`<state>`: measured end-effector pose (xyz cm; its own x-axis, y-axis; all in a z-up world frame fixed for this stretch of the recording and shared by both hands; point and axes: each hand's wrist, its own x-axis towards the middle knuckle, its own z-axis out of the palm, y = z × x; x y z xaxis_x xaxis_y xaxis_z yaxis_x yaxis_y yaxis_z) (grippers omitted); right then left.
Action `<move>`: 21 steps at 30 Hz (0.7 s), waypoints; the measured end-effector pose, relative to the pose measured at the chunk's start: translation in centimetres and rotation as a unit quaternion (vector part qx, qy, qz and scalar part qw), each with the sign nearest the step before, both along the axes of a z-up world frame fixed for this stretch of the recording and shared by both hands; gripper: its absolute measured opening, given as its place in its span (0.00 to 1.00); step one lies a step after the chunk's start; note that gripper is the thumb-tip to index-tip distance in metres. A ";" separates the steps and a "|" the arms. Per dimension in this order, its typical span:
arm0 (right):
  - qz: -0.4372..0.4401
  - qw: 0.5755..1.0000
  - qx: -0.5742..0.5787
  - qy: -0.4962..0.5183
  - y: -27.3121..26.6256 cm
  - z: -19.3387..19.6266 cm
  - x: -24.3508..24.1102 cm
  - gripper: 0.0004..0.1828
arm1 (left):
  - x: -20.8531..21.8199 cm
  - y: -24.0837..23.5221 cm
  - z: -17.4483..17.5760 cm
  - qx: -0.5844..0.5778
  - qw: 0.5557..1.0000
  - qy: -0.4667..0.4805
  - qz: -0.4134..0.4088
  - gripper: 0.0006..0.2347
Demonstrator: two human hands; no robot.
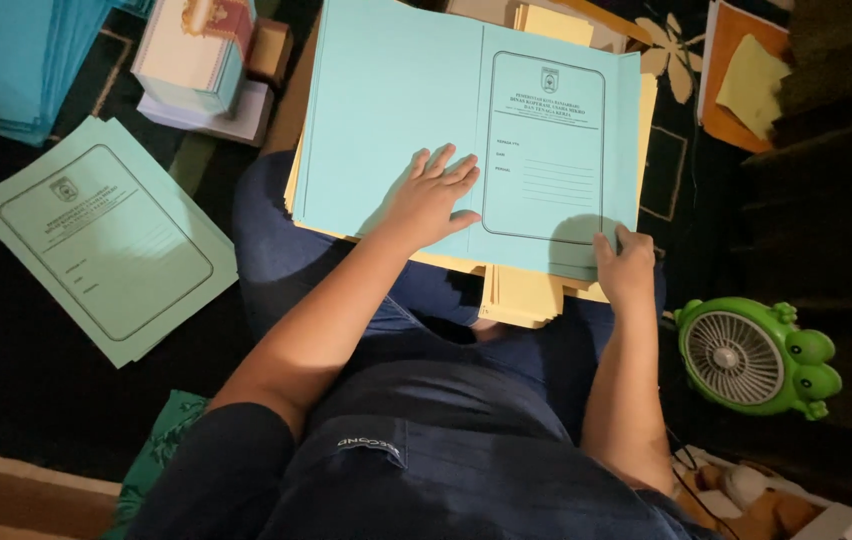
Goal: Inserting individual sheets of paper into folders and smoothing them down.
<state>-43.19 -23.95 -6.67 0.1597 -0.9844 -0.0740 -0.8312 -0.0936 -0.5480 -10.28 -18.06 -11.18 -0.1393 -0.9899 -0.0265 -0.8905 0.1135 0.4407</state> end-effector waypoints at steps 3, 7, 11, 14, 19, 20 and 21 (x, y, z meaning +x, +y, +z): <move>0.012 1.000 0.003 -0.002 0.1 -0.1 -0.2 0.31 | 0.0 0.0 -0.1 -0.003 1.000 0.003 0.000 0.31; -0.002 0.999 0.003 -0.032 0.5 1.3 0.2 0.29 | -0.1 -0.1 -0.3 -0.008 1.000 0.008 -0.002 0.31; -0.062 0.902 0.078 -0.421 -3.1 -2.5 0.8 0.24 | -0.1 0.1 -0.1 -0.005 1.000 0.009 0.001 0.29; -0.155 0.681 0.163 -0.697 0.0 2.5 7.7 0.28 | -0.2 0.3 0.0 -0.011 1.000 0.011 0.002 0.23; 0.062 0.910 0.051 -0.406 0.7 -0.8 12.6 0.24 | -0.4 -0.1 -1.2 -0.023 1.000 0.008 0.006 0.21; 0.061 0.909 0.052 -0.410 1.0 -1.5 12.9 0.24 | -0.6 -0.2 -1.8 -0.022 1.000 0.005 0.006 0.21; 0.125 0.943 0.015 -0.307 1.3 -2.2 13.3 0.24 | -0.8 -0.3 -2.3 -0.035 0.999 -0.001 0.009 0.21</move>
